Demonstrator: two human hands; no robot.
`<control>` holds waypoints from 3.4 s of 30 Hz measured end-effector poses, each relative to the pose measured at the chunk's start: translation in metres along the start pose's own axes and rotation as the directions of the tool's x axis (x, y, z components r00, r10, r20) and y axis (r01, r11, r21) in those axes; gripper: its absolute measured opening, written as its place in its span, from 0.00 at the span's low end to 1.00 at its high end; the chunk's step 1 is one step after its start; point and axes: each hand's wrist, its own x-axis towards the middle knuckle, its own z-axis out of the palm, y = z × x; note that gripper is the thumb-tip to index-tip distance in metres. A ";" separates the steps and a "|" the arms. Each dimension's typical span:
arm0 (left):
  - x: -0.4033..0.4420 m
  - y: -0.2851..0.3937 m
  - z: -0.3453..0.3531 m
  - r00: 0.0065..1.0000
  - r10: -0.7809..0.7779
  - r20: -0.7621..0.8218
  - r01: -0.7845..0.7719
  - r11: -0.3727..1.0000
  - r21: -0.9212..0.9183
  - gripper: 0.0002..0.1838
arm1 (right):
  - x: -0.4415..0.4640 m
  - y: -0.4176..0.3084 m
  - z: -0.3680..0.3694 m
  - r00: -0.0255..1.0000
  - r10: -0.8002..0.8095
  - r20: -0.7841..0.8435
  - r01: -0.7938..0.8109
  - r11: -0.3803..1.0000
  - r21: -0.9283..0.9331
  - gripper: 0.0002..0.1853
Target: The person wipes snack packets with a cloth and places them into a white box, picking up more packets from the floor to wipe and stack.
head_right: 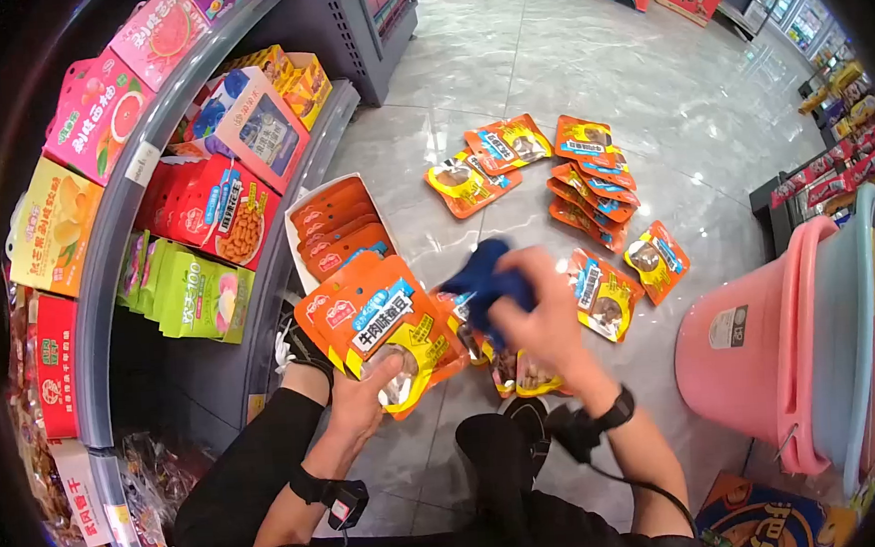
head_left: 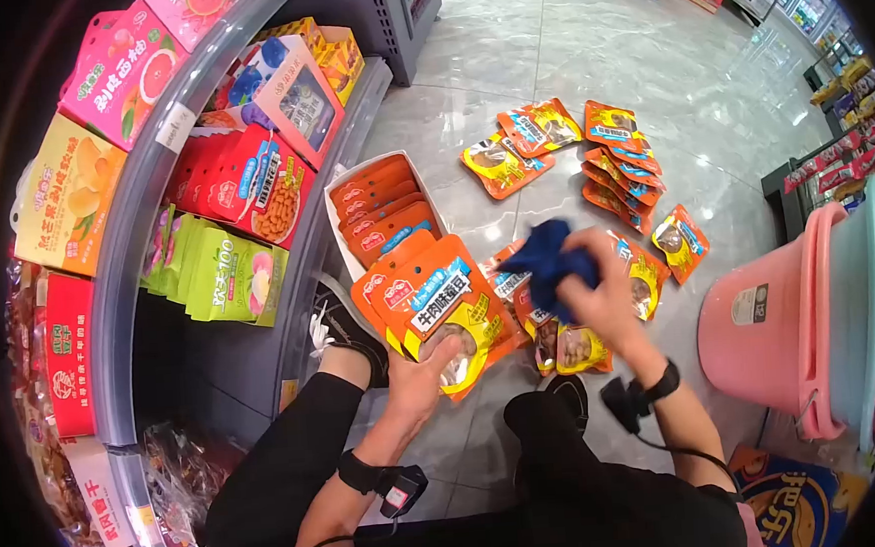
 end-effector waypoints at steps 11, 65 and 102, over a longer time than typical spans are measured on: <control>-0.017 -0.001 0.004 0.988 -0.154 0.031 0.148 0.978 0.149 0.22 | -0.014 -0.039 0.075 0.990 0.010 0.138 0.034 0.950 -0.309 0.34; 0.010 0.014 -0.023 0.982 -0.187 -0.019 0.170 0.925 -0.339 0.25 | -0.071 0.040 -0.058 0.677 0.706 0.210 -0.736 0.644 0.210 0.31; 0.005 0.022 -0.005 0.990 -0.103 -0.094 0.063 0.933 -0.354 0.22 | -0.052 0.164 -0.051 0.902 0.276 -0.333 -0.426 0.699 -0.575 0.17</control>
